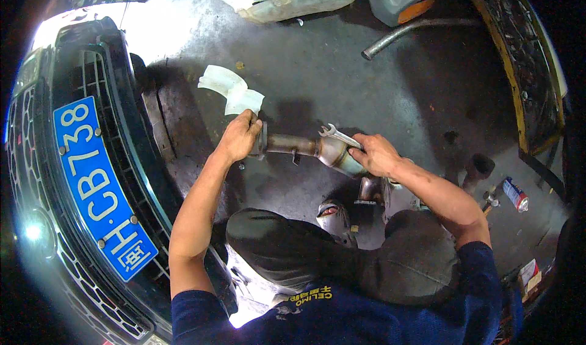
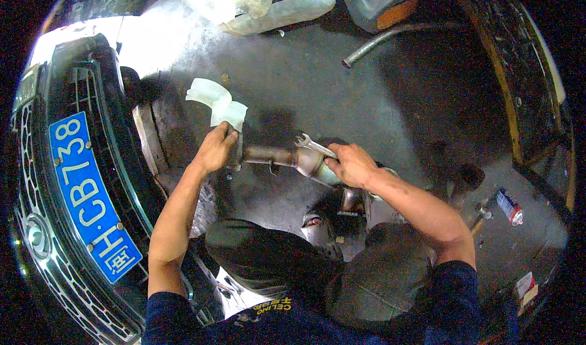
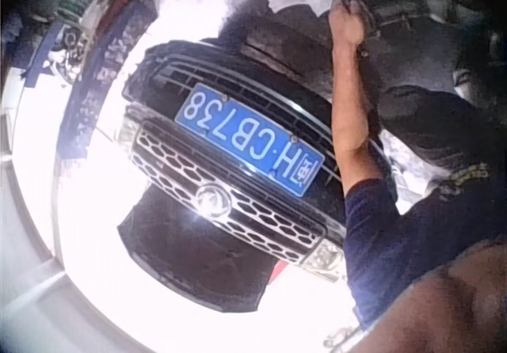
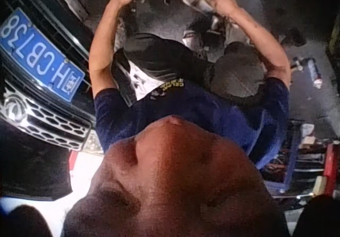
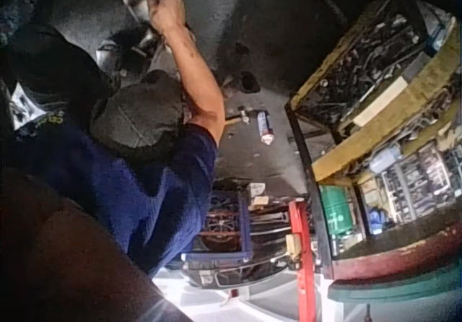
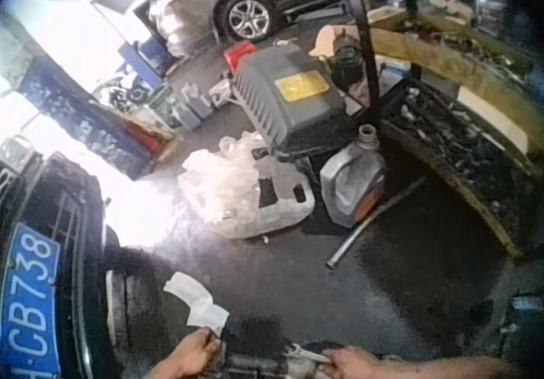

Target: The person loosens bolts on an exhaust pipe using two wrenches, sprays lubricant, wipes the pipe, and then installs it into the engine bay. The person handles the exhaust pipe, wrenches, and spray can.

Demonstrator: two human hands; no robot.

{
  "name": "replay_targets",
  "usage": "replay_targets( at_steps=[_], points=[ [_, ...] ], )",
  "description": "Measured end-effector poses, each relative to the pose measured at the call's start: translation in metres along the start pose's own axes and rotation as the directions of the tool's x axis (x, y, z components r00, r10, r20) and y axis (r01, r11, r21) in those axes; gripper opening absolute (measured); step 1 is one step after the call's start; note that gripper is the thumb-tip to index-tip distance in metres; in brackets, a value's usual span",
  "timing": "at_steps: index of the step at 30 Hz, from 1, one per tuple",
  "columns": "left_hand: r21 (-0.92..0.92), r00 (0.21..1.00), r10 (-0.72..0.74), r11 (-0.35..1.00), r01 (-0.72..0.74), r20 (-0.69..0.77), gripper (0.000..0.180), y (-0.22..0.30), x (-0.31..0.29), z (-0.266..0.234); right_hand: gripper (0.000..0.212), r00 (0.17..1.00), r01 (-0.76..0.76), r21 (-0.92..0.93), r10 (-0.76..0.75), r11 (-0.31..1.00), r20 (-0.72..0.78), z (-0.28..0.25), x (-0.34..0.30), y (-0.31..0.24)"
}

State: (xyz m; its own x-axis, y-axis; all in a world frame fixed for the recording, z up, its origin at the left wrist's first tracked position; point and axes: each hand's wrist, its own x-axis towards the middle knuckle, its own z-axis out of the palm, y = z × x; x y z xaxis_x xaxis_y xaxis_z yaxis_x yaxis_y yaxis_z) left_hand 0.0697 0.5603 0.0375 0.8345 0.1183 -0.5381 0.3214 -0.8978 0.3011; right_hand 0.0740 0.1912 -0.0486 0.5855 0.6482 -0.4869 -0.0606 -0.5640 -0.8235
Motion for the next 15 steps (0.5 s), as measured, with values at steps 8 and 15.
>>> replay_targets(
  at_steps=[8, 15],
  points=[
    [-0.07, 0.952, -0.291, 0.952, 0.298, 0.096, 0.048, 0.008, 0.009, 0.004, 0.027, 1.0, 0.018, 0.003, -0.018, 1.0, -0.015, 0.0, 0.001, 0.003],
    [-0.04, 1.0, 0.03, 0.999, -0.03, 0.001, 0.056, -0.006, -0.001, 0.003, 0.028, 1.0, -0.014, 0.028, 0.015, 0.999, -0.021, 0.005, 0.003, 0.007]
  ],
)
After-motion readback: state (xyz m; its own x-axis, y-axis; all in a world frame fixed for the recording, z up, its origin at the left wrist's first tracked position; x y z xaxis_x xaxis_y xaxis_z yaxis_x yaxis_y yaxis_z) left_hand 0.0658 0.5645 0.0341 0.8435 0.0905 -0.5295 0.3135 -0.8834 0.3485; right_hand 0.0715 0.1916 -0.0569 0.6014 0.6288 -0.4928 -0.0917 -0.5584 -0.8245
